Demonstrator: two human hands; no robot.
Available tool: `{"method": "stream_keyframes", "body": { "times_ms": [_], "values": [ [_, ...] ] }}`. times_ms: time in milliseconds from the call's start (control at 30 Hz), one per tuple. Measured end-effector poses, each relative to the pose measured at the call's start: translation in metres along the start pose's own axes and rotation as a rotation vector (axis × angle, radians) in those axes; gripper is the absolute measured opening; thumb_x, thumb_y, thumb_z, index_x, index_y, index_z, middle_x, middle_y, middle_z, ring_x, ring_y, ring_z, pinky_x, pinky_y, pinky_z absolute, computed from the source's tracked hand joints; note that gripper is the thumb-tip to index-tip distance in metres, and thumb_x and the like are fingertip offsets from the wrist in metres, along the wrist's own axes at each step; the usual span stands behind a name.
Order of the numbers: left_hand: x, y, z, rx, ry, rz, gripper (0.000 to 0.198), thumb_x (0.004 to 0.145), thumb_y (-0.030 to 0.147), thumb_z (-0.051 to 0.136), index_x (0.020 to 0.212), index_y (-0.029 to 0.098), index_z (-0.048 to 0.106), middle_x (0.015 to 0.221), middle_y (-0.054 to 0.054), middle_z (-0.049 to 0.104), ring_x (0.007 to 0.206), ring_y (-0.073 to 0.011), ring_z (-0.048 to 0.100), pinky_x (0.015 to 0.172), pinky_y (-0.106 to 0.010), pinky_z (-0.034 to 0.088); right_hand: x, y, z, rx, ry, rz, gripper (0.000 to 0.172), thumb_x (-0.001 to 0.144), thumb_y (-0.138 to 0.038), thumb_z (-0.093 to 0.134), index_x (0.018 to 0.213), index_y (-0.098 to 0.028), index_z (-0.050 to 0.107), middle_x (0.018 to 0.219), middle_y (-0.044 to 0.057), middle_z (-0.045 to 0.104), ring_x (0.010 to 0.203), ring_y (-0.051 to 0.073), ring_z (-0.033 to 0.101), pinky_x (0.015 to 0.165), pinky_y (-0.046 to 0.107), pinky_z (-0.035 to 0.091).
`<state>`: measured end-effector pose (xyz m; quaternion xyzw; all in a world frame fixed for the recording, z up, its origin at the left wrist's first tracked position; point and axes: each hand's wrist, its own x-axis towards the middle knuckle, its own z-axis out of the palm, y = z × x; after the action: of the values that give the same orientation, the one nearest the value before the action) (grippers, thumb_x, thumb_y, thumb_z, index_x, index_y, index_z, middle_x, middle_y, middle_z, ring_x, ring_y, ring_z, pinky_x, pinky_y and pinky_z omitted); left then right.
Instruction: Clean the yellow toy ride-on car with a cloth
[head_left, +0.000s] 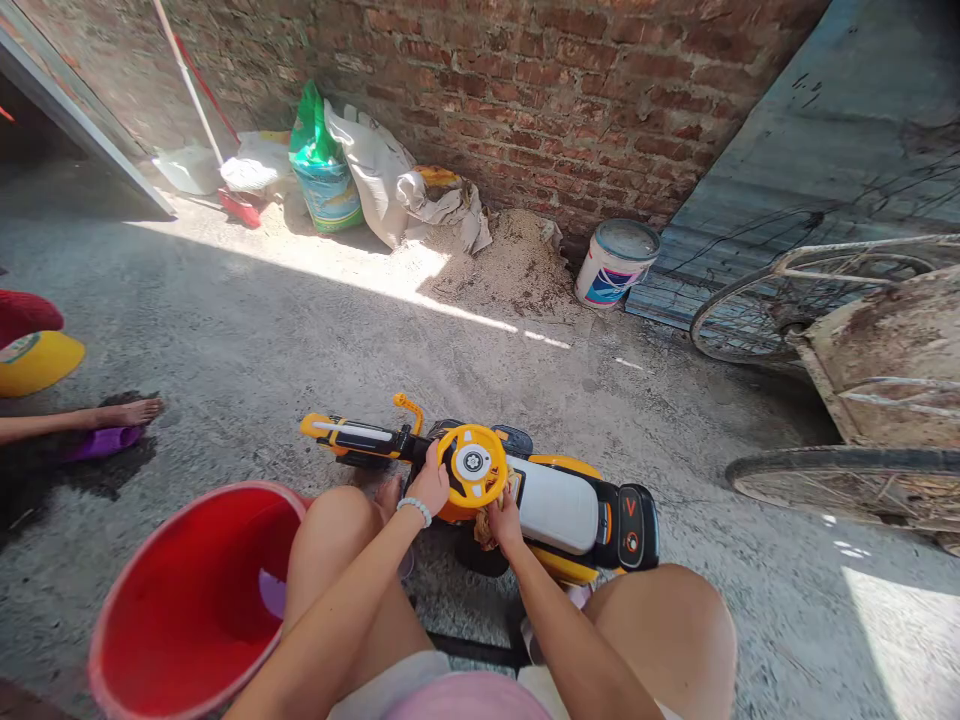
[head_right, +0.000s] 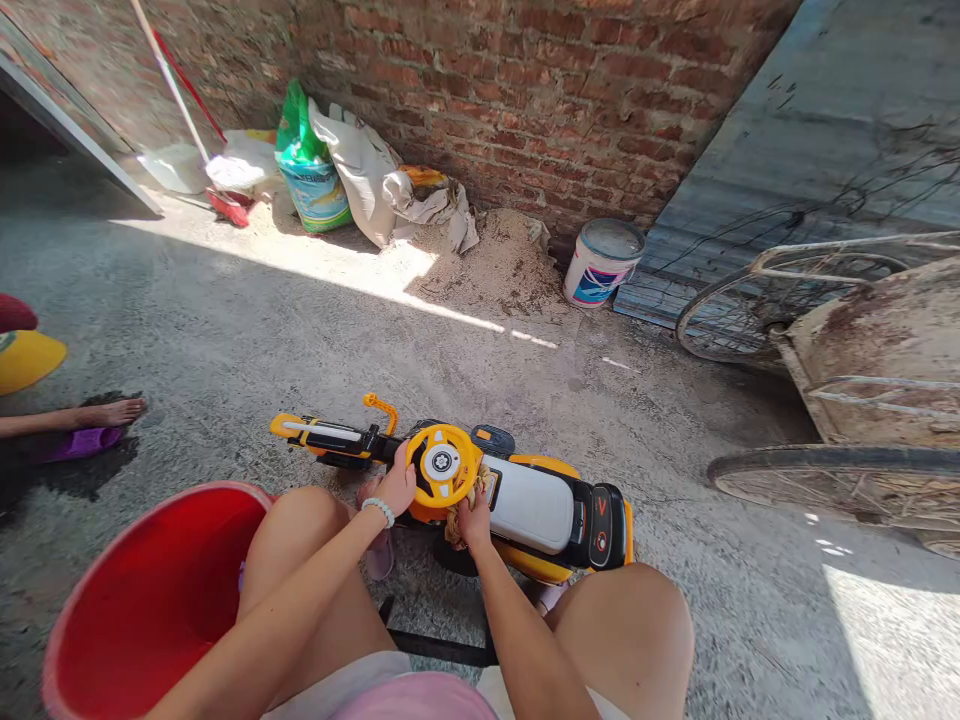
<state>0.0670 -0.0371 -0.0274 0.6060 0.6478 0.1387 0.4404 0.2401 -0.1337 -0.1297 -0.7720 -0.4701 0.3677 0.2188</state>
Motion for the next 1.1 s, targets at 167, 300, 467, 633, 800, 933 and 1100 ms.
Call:
{"method": "stream_keyframes", "body": {
  "times_ms": [167, 300, 467, 633, 800, 933, 1100],
  "values": [
    [0.000, 0.003, 0.001, -0.041, 0.040, -0.045, 0.073, 0.099, 0.035, 0.054, 0.165, 0.011, 0.033, 0.145, -0.025, 0.066, 0.131, -0.0395, 0.067, 0.119, -0.055, 0.045, -0.037, 0.023, 0.010, 0.163, -0.073, 0.104, 0.033, 0.093, -0.031, 0.051, 0.110, -0.017, 0.075, 0.117, 0.014, 0.079, 0.114, 0.028, 0.072, 0.104, 0.038, 0.055],
    [-0.005, 0.007, 0.003, -0.022, 0.046, -0.080, 0.070, 0.100, 0.032, 0.053, 0.164, 0.012, 0.031, 0.145, -0.024, 0.066, 0.132, -0.0362, 0.067, 0.119, -0.053, 0.045, -0.050, 0.041, -0.005, 0.196, -0.198, 0.149, 0.029, 0.089, -0.028, 0.050, 0.099, -0.016, 0.075, 0.100, 0.013, 0.081, 0.098, 0.029, 0.075, 0.091, 0.037, 0.059],
    [-0.005, 0.008, 0.001, 0.001, 0.000, -0.078, 0.068, 0.102, 0.029, 0.049, 0.164, 0.013, 0.026, 0.142, -0.025, 0.067, 0.129, -0.0331, 0.069, 0.115, -0.050, 0.047, -0.031, 0.036, -0.054, 0.005, 0.035, 0.119, 0.055, 0.097, -0.035, 0.047, 0.149, -0.019, 0.056, 0.141, 0.014, 0.070, 0.127, 0.027, 0.068, 0.105, 0.036, 0.053],
    [0.001, 0.005, -0.001, 0.025, -0.025, -0.071, 0.068, 0.102, 0.028, 0.048, 0.164, 0.013, 0.027, 0.141, -0.024, 0.068, 0.128, -0.0328, 0.069, 0.116, -0.049, 0.046, -0.004, 0.022, -0.082, -0.411, 0.012, 0.065, 0.066, 0.097, -0.029, 0.053, 0.161, -0.017, 0.042, 0.161, 0.020, 0.052, 0.147, 0.032, 0.049, 0.115, 0.042, 0.043],
    [0.005, 0.000, -0.002, 0.029, -0.010, -0.074, 0.067, 0.102, 0.031, 0.048, 0.164, 0.014, 0.029, 0.142, -0.023, 0.068, 0.127, -0.0335, 0.070, 0.117, -0.051, 0.047, 0.007, 0.026, -0.067, -0.697, -0.178, -0.025, 0.065, 0.094, -0.024, 0.059, 0.158, -0.029, 0.050, 0.172, 0.012, 0.037, 0.157, 0.034, 0.031, 0.119, 0.050, 0.037],
    [0.009, -0.001, -0.006, 0.028, -0.013, -0.067, 0.066, 0.102, 0.030, 0.049, 0.163, 0.013, 0.031, 0.140, -0.023, 0.069, 0.127, -0.0343, 0.069, 0.118, -0.051, 0.046, 0.018, 0.037, -0.073, -0.713, -0.198, -0.013, 0.063, 0.098, -0.021, 0.049, 0.160, -0.024, 0.048, 0.173, 0.014, 0.035, 0.156, 0.032, 0.032, 0.117, 0.049, 0.038],
    [0.012, -0.001, -0.009, 0.008, -0.012, -0.068, 0.068, 0.101, 0.031, 0.051, 0.164, 0.013, 0.032, 0.140, -0.022, 0.068, 0.129, -0.0341, 0.068, 0.120, -0.049, 0.044, 0.029, 0.072, -0.121, -0.655, -0.028, 0.354, 0.064, 0.099, -0.019, 0.039, 0.163, -0.011, 0.044, 0.169, 0.025, 0.035, 0.156, 0.035, 0.032, 0.118, 0.051, 0.036]
  ]
}}
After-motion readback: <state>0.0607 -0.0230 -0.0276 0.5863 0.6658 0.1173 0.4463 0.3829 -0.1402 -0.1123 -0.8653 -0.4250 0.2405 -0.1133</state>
